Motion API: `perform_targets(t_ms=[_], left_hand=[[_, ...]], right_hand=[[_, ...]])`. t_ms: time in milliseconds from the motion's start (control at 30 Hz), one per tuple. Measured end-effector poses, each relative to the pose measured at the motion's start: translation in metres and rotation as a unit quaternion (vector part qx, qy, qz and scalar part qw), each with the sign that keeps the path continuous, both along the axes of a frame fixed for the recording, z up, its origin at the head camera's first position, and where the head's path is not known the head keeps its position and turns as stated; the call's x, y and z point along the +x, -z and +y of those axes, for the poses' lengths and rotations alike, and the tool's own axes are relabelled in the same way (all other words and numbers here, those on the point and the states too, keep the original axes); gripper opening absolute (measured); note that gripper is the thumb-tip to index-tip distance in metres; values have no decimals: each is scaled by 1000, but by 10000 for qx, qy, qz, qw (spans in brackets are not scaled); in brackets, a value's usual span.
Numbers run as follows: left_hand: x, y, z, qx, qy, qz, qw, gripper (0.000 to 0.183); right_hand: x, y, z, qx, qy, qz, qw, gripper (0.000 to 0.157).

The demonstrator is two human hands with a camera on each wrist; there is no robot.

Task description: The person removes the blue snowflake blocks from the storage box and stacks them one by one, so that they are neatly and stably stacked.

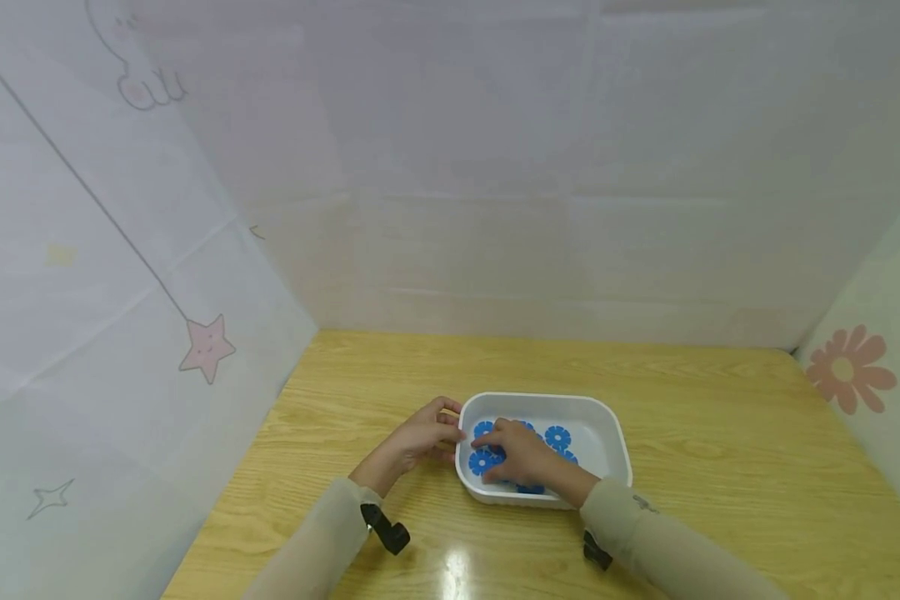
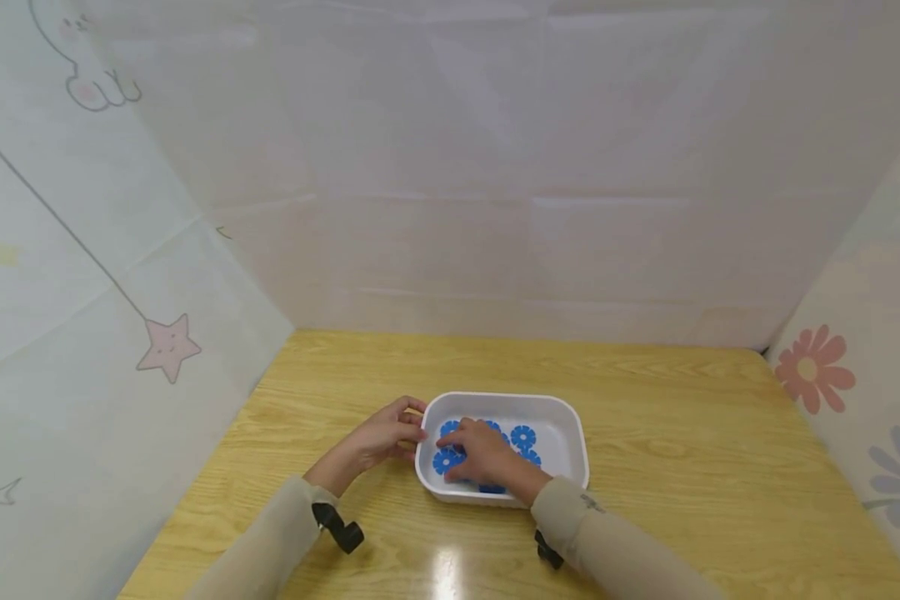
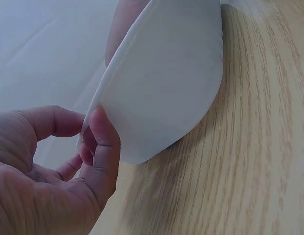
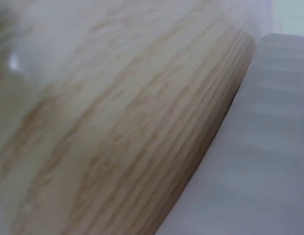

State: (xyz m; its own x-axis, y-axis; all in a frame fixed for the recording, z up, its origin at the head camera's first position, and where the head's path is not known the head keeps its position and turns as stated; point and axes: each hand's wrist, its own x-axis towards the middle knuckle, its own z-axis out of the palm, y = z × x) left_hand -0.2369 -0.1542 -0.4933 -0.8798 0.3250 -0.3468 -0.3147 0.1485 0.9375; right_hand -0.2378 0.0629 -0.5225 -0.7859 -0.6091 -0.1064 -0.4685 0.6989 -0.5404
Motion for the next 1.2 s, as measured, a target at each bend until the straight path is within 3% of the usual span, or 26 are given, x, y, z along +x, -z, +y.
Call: perform_targets(t_ms=[700,1200], left_hand=[[-2,5,-2,25,57,14,10000,49],[0,3,0,73,28,35,10000,51]], right_hand=[[1,1,-1,185,158,133,9996,44],[2,-3,-3,143,-237,338,9990,43]])
